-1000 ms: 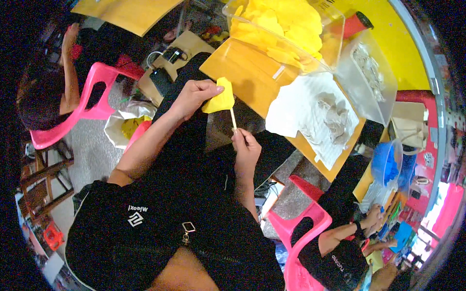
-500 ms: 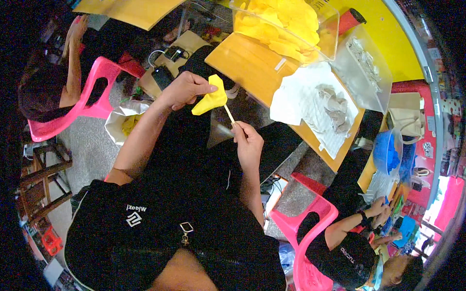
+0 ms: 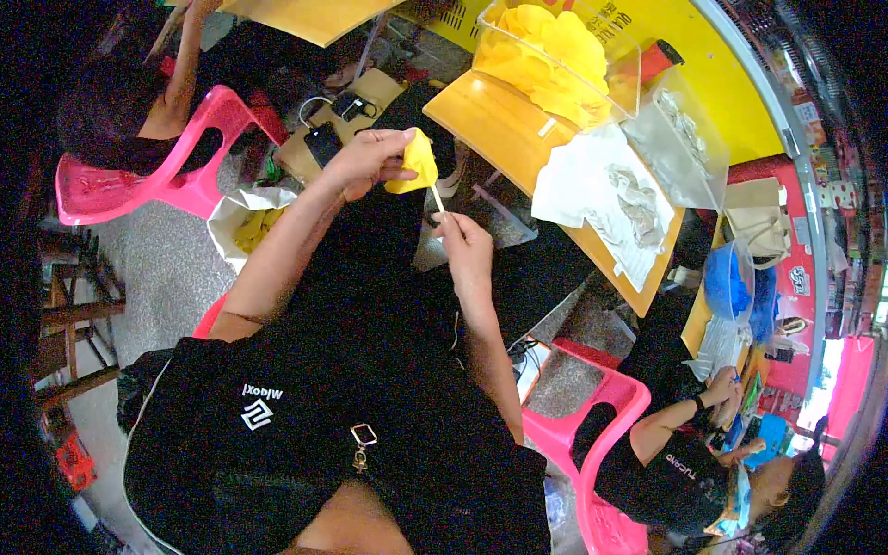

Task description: Assembling small yellow paper flags by attaching precut yellow shapes to thin wooden sticks.

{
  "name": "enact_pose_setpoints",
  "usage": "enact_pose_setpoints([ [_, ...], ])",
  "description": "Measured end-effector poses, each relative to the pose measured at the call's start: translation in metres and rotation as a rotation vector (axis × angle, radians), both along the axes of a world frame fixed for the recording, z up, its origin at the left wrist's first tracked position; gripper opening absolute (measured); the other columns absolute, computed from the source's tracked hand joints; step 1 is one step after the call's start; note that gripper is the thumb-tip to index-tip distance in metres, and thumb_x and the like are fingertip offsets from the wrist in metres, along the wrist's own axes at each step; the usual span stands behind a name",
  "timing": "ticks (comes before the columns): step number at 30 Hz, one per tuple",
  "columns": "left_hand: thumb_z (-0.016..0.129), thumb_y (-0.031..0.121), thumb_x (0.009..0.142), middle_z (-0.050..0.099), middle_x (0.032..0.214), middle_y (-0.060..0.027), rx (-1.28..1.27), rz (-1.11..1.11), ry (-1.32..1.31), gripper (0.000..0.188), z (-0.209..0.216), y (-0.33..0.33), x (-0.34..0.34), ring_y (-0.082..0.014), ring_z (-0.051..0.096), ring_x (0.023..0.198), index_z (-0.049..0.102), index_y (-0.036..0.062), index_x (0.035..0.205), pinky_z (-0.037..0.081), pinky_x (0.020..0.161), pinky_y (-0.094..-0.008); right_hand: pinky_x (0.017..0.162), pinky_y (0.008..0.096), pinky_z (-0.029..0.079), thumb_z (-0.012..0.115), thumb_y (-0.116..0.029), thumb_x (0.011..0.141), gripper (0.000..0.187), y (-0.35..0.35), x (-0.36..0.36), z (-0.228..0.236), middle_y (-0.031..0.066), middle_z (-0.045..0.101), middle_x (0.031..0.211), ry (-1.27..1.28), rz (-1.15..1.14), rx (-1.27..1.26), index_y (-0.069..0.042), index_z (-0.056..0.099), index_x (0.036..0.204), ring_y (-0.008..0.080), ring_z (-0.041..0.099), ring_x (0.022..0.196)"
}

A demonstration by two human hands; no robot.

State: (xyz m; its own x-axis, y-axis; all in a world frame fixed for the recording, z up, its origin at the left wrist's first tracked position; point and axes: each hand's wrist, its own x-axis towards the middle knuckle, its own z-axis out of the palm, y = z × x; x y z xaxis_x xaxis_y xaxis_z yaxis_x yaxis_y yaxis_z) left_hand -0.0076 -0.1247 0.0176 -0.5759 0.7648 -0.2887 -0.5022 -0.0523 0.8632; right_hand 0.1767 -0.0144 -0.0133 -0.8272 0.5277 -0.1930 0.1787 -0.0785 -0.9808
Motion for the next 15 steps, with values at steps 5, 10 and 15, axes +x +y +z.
enact_pose_setpoints([
  [5, 0.048, 0.030, 0.093, 0.063, 0.105, -0.0141, 0.109, 0.028, 0.024, 0.037, 0.004, 0.007, 0.016, -0.0210, 0.064, 0.090, 0.053, 0.0002, 0.114, 0.054, 0.074, -0.0278, 0.043, 0.0186, 0.018, 0.051, -0.037, 0.092, 0.033, -0.014, -0.005, 0.001, -0.0082, 0.035, 0.055, 0.003, -0.088, -0.346, -0.008, 0.054, 0.075, 0.0012, 0.028, 0.046],
  [10, 0.049, 0.027, 0.093, 0.064, 0.100, -0.0135, 0.157, 0.115, 0.022, 0.033, 0.019, 0.017, 0.024, -0.0202, 0.065, 0.088, 0.055, -0.0011, 0.110, 0.053, 0.073, -0.0284, 0.041, 0.0187, 0.018, 0.050, -0.035, 0.093, 0.034, -0.020, -0.008, 0.001, -0.0077, 0.036, 0.054, 0.085, -0.122, -0.472, -0.008, 0.054, 0.073, 0.0017, 0.028, 0.045],
  [15, 0.051, 0.025, 0.092, 0.065, 0.095, -0.0124, 0.187, 0.137, 0.012, 0.031, 0.021, 0.026, 0.021, -0.0192, 0.065, 0.083, 0.056, -0.0026, 0.105, 0.054, 0.072, -0.0280, 0.040, 0.0189, 0.018, 0.050, -0.033, 0.093, 0.034, -0.009, -0.007, 0.005, -0.0063, 0.039, 0.053, 0.079, -0.102, -0.452, -0.006, 0.054, 0.072, 0.0026, 0.029, 0.043],
])
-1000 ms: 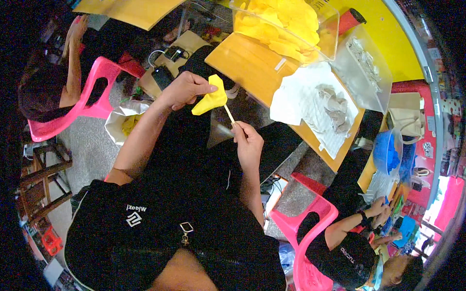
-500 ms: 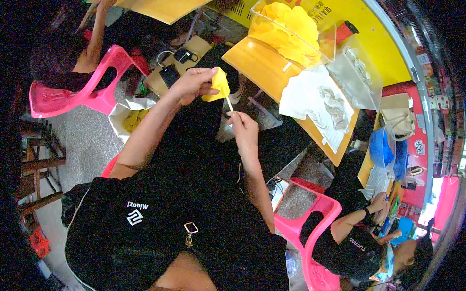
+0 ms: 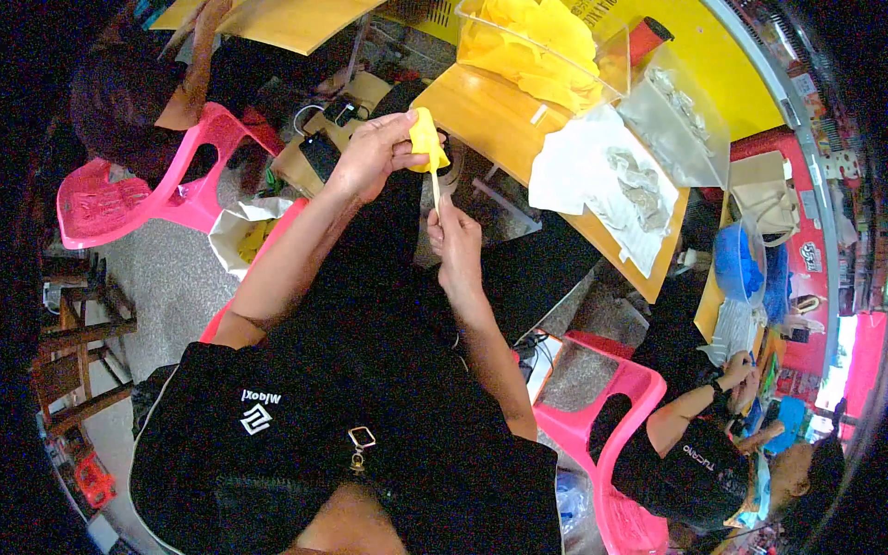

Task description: Assembling small yellow paper flags by attaching precut yellow shapes to thin wooden sticks.

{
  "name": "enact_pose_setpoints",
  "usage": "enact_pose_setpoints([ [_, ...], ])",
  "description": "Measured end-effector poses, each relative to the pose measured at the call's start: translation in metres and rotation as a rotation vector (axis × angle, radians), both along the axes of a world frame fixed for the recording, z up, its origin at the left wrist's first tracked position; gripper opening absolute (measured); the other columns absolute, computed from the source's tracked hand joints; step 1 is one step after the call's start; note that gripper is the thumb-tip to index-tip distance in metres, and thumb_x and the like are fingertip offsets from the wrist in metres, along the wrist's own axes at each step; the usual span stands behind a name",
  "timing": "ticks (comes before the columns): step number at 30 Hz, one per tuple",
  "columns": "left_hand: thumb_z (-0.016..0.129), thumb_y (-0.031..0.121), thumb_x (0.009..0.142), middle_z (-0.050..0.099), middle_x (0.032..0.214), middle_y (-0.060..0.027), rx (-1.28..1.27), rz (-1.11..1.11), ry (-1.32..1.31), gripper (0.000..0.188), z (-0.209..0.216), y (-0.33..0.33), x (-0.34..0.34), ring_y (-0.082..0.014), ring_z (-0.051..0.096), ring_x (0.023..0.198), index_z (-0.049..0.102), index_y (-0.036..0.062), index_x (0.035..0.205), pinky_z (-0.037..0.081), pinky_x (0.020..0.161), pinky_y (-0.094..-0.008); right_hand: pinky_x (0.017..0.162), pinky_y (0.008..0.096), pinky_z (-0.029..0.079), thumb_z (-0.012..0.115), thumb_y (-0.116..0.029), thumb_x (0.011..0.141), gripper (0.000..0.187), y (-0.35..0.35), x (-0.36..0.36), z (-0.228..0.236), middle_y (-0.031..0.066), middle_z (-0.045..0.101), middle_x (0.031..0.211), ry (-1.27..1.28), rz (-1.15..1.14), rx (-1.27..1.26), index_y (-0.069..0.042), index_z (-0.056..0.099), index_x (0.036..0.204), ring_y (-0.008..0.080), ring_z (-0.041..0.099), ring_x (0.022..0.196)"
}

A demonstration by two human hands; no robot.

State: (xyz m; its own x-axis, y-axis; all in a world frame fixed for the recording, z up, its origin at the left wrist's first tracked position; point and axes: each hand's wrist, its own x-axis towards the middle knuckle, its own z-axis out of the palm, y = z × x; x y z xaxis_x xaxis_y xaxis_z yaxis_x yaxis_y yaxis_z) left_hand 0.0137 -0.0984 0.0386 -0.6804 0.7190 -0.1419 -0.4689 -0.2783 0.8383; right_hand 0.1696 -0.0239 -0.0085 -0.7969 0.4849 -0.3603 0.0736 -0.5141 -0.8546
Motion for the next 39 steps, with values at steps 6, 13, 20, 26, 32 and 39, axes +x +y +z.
enact_pose_setpoints([
  [6, 0.051, 0.024, 0.092, 0.064, 0.095, -0.0117, -0.107, -0.005, -0.025, 0.031, -0.015, 0.000, 0.003, -0.0186, 0.065, 0.084, 0.057, -0.0022, 0.107, 0.054, 0.072, -0.0279, 0.039, 0.0183, 0.019, 0.053, -0.037, 0.091, 0.036, 0.019, 0.004, -0.004, -0.0072, 0.039, 0.053, -0.131, -0.026, 0.173, -0.008, 0.054, 0.069, 0.0016, 0.029, 0.042],
  [13, 0.055, 0.025, 0.090, 0.064, 0.095, -0.0086, -0.040, 0.018, -0.078, 0.031, -0.021, 0.009, -0.004, -0.0169, 0.064, 0.082, 0.058, -0.0013, 0.106, 0.054, 0.071, -0.0275, 0.039, 0.0192, 0.019, 0.053, -0.038, 0.091, 0.035, 0.021, 0.002, -0.005, -0.0064, 0.036, 0.052, -0.056, -0.002, -0.168, -0.009, 0.051, 0.071, 0.0036, 0.028, 0.042],
  [20, 0.067, 0.027, 0.082, 0.064, 0.088, -0.0041, -0.204, -0.082, 0.043, 0.030, -0.020, 0.013, -0.008, -0.0109, 0.062, 0.078, 0.064, 0.0023, 0.099, 0.053, 0.069, -0.0229, 0.040, 0.0197, 0.017, 0.054, -0.031, 0.090, 0.032, 0.028, 0.008, -0.003, -0.0076, 0.036, 0.054, -0.084, 0.025, 0.040, -0.005, 0.056, 0.073, 0.0019, 0.026, 0.044],
  [26, 0.067, 0.026, 0.082, 0.064, 0.088, -0.0034, -0.163, -0.105, -0.055, 0.028, -0.018, 0.018, -0.009, -0.0103, 0.062, 0.080, 0.065, 0.0030, 0.098, 0.053, 0.069, -0.0225, 0.040, 0.0195, 0.017, 0.056, -0.030, 0.090, 0.031, 0.034, 0.009, 0.003, -0.0076, 0.036, 0.054, -0.165, -0.005, 0.108, -0.005, 0.056, 0.072, 0.0021, 0.026, 0.044],
  [32, 0.063, 0.018, 0.085, 0.063, 0.093, -0.0085, -0.005, -0.181, -0.148, 0.026, -0.014, 0.020, -0.008, -0.0140, 0.063, 0.083, 0.062, -0.0034, 0.099, 0.055, 0.073, -0.0254, 0.039, 0.0195, 0.018, 0.056, -0.030, 0.090, 0.030, 0.023, 0.008, 0.002, -0.0071, 0.039, 0.054, -0.082, -0.093, -0.014, -0.006, 0.056, 0.071, 0.0021, 0.028, 0.043],
  [39, 0.062, 0.017, 0.086, 0.063, 0.095, -0.0107, 0.016, -0.101, -0.192, 0.026, -0.016, 0.024, -0.009, -0.0163, 0.063, 0.085, 0.060, -0.0054, 0.099, 0.055, 0.073, -0.0249, 0.039, 0.0189, 0.018, 0.055, -0.032, 0.090, 0.031, 0.027, 0.008, 0.001, -0.0065, 0.038, 0.054, -0.120, -0.043, 0.073, -0.008, 0.054, 0.072, 0.0023, 0.028, 0.043],
])
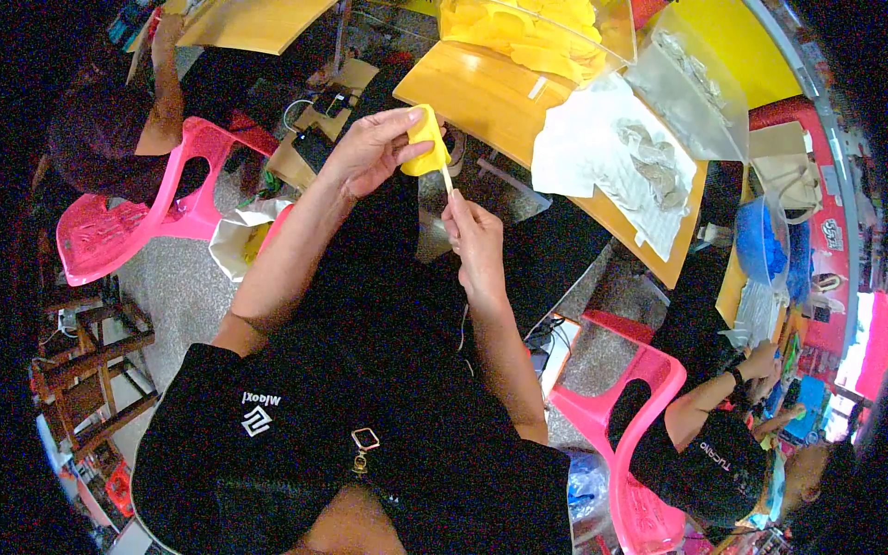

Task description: Assembling small yellow paper flags by attaching precut yellow shapes to thin wooden sticks.

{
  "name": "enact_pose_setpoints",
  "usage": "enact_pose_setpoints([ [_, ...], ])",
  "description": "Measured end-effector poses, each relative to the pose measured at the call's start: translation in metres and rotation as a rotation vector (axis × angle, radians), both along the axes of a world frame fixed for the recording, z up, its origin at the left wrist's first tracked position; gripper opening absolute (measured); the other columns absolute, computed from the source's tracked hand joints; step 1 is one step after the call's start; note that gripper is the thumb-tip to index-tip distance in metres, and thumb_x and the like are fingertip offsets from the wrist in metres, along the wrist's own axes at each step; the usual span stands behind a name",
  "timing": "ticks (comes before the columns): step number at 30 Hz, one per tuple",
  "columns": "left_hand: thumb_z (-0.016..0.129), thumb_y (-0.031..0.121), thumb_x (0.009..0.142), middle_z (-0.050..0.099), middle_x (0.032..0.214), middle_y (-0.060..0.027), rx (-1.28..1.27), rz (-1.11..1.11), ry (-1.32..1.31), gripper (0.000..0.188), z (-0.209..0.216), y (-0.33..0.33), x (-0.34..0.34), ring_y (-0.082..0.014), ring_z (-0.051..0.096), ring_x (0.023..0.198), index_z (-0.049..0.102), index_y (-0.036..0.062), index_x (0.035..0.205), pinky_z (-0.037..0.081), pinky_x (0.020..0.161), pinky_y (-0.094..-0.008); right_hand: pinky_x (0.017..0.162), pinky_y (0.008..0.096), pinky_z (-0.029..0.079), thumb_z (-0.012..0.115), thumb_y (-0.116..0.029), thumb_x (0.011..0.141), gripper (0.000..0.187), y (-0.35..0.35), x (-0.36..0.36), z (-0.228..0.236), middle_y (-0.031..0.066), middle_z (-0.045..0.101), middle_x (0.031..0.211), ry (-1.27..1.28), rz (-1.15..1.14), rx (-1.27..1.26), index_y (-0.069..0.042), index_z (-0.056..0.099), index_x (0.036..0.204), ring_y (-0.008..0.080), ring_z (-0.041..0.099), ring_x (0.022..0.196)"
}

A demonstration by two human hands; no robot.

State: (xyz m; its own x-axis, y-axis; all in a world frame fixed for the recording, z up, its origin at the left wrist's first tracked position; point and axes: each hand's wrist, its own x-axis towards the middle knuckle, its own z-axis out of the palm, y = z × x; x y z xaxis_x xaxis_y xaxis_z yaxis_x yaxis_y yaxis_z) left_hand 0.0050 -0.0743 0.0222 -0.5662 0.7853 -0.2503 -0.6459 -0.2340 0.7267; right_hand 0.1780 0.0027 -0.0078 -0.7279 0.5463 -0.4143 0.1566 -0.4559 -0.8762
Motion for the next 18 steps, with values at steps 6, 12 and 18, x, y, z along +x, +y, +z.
enact_pose_setpoints([
  [6, 0.058, 0.022, 0.088, 0.063, 0.098, -0.0121, -0.003, -0.039, 0.013, 0.030, 0.005, -0.002, -0.005, -0.0194, 0.063, 0.090, 0.059, -0.0032, 0.104, 0.056, 0.073, -0.0256, 0.039, 0.0185, 0.019, 0.055, -0.032, 0.090, 0.031, 0.000, 0.002, 0.000, -0.0066, 0.037, 0.054, 0.022, 0.024, -0.031, -0.007, 0.054, 0.072, 0.0022, 0.027, 0.043],
  [12, 0.058, 0.024, 0.088, 0.062, 0.099, -0.0141, 0.054, -0.056, -0.133, 0.033, -0.003, -0.001, -0.004, -0.0213, 0.062, 0.095, 0.056, -0.0035, 0.107, 0.055, 0.075, -0.0260, 0.038, 0.0187, 0.019, 0.056, -0.032, 0.090, 0.031, -0.003, 0.001, 0.000, -0.0059, 0.040, 0.056, 0.050, 0.057, -0.294, -0.006, 0.055, 0.073, 0.0026, 0.028, 0.043],
  [18, 0.064, 0.016, 0.084, 0.065, 0.093, -0.0117, -0.097, -0.078, 0.181, 0.025, 0.004, -0.009, -0.004, -0.0180, 0.064, 0.089, 0.062, -0.0038, 0.098, 0.055, 0.073, -0.0229, 0.043, 0.0193, 0.022, 0.058, -0.032, 0.087, 0.035, 0.022, 0.009, 0.009, -0.0051, 0.042, 0.054, -0.140, 0.146, 0.172, -0.004, 0.057, 0.065, 0.0036, 0.033, 0.046],
])
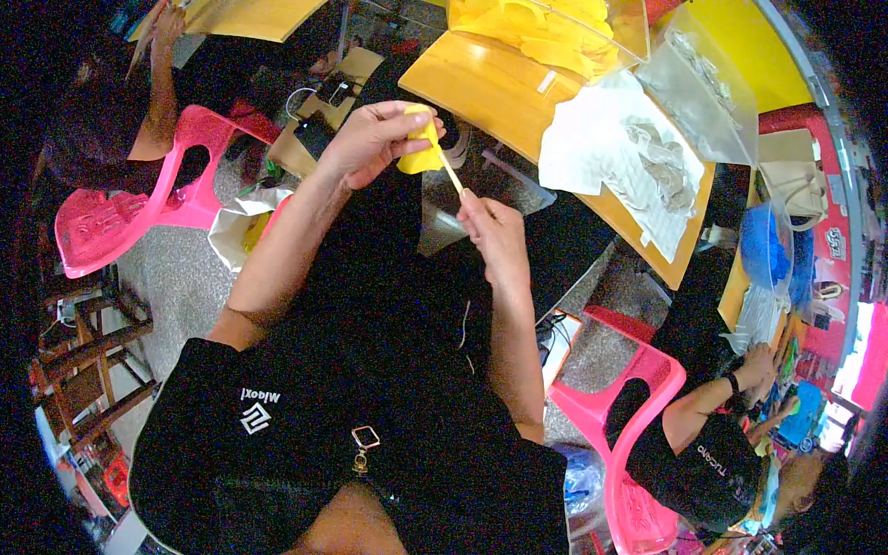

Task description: Assembling small yellow paper flags by attaching precut yellow shapes to thin wooden sticks.

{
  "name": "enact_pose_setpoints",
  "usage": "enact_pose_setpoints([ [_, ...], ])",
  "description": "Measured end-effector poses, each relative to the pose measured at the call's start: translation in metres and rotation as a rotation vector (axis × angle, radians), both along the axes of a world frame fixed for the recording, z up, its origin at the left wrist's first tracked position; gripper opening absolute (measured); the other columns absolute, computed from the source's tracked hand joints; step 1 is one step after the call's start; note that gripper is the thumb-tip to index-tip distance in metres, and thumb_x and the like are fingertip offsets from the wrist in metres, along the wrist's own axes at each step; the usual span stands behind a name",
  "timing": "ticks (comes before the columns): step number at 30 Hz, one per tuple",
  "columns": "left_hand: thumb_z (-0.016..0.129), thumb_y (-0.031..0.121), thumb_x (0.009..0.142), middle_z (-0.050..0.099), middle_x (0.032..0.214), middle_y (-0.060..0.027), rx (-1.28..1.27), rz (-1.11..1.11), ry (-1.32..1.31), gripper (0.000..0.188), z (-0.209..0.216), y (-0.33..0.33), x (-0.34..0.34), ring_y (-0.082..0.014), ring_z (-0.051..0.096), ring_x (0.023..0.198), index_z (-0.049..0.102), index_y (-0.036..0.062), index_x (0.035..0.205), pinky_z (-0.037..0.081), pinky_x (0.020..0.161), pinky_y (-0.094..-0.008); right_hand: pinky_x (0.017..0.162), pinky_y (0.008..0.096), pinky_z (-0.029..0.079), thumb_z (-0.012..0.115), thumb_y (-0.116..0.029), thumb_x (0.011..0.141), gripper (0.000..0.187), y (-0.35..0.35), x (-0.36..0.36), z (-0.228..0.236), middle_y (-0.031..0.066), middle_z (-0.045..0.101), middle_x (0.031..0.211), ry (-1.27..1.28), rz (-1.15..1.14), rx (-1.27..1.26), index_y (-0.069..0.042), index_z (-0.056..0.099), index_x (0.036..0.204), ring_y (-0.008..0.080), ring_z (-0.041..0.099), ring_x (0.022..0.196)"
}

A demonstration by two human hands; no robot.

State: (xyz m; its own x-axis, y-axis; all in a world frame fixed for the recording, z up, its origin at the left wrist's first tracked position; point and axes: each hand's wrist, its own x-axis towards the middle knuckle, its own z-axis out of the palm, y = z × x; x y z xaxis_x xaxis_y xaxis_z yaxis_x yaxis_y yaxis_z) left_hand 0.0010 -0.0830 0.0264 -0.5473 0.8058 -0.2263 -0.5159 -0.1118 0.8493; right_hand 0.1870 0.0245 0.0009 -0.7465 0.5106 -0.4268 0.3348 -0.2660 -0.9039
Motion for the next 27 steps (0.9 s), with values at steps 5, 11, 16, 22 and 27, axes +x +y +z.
enact_pose_setpoints([
  [5, 0.070, 0.011, 0.078, 0.066, 0.086, -0.0097, -0.118, -0.086, 0.140, 0.020, -0.006, 0.000, 0.001, -0.0145, 0.065, 0.079, 0.065, -0.0029, 0.091, 0.054, 0.070, -0.0207, 0.045, 0.0207, 0.024, 0.060, -0.031, 0.086, 0.036, 0.008, 0.003, -0.004, -0.0045, 0.044, 0.053, -0.021, 0.054, 0.129, -0.004, 0.059, 0.063, 0.0044, 0.035, 0.048],
  [11, 0.069, 0.014, 0.079, 0.066, 0.088, -0.0105, -0.071, -0.093, 0.047, 0.021, -0.005, -0.003, 0.003, -0.0156, 0.065, 0.082, 0.065, -0.0021, 0.092, 0.054, 0.071, -0.0216, 0.045, 0.0206, 0.024, 0.061, -0.031, 0.086, 0.034, 0.000, -0.001, -0.006, -0.0046, 0.043, 0.054, 0.040, -0.010, 0.073, -0.005, 0.060, 0.064, 0.0043, 0.035, 0.048],
  [16, 0.061, 0.020, 0.086, 0.065, 0.095, -0.0121, -0.011, -0.061, 0.012, 0.027, -0.003, -0.007, 0.005, -0.0180, 0.064, 0.088, 0.062, -0.0031, 0.101, 0.054, 0.075, -0.0246, 0.039, 0.0188, 0.017, 0.058, -0.033, 0.088, 0.032, -0.006, -0.004, -0.013, -0.0059, 0.040, 0.052, 0.083, -0.002, -0.179, -0.007, 0.057, 0.069, 0.0024, 0.029, 0.042],
  [22, 0.052, 0.023, 0.092, 0.063, 0.101, -0.0129, 0.111, 0.013, -0.090, 0.033, -0.013, -0.004, 0.002, -0.0201, 0.062, 0.095, 0.056, -0.0037, 0.110, 0.053, 0.080, -0.0283, 0.038, 0.0190, 0.018, 0.057, -0.033, 0.089, 0.032, -0.012, -0.006, -0.010, -0.0054, 0.040, 0.053, 0.113, -0.041, -0.318, -0.007, 0.056, 0.070, 0.0026, 0.029, 0.042],
  [27, 0.050, 0.027, 0.093, 0.061, 0.104, -0.0130, 0.139, 0.081, -0.128, 0.034, -0.020, 0.000, 0.005, -0.0215, 0.061, 0.095, 0.054, -0.0006, 0.111, 0.052, 0.081, -0.0318, 0.040, 0.0189, 0.019, 0.057, -0.030, 0.089, 0.032, -0.012, -0.006, -0.012, -0.0057, 0.041, 0.054, 0.123, -0.041, -0.351, -0.006, 0.057, 0.069, 0.0024, 0.030, 0.045],
])
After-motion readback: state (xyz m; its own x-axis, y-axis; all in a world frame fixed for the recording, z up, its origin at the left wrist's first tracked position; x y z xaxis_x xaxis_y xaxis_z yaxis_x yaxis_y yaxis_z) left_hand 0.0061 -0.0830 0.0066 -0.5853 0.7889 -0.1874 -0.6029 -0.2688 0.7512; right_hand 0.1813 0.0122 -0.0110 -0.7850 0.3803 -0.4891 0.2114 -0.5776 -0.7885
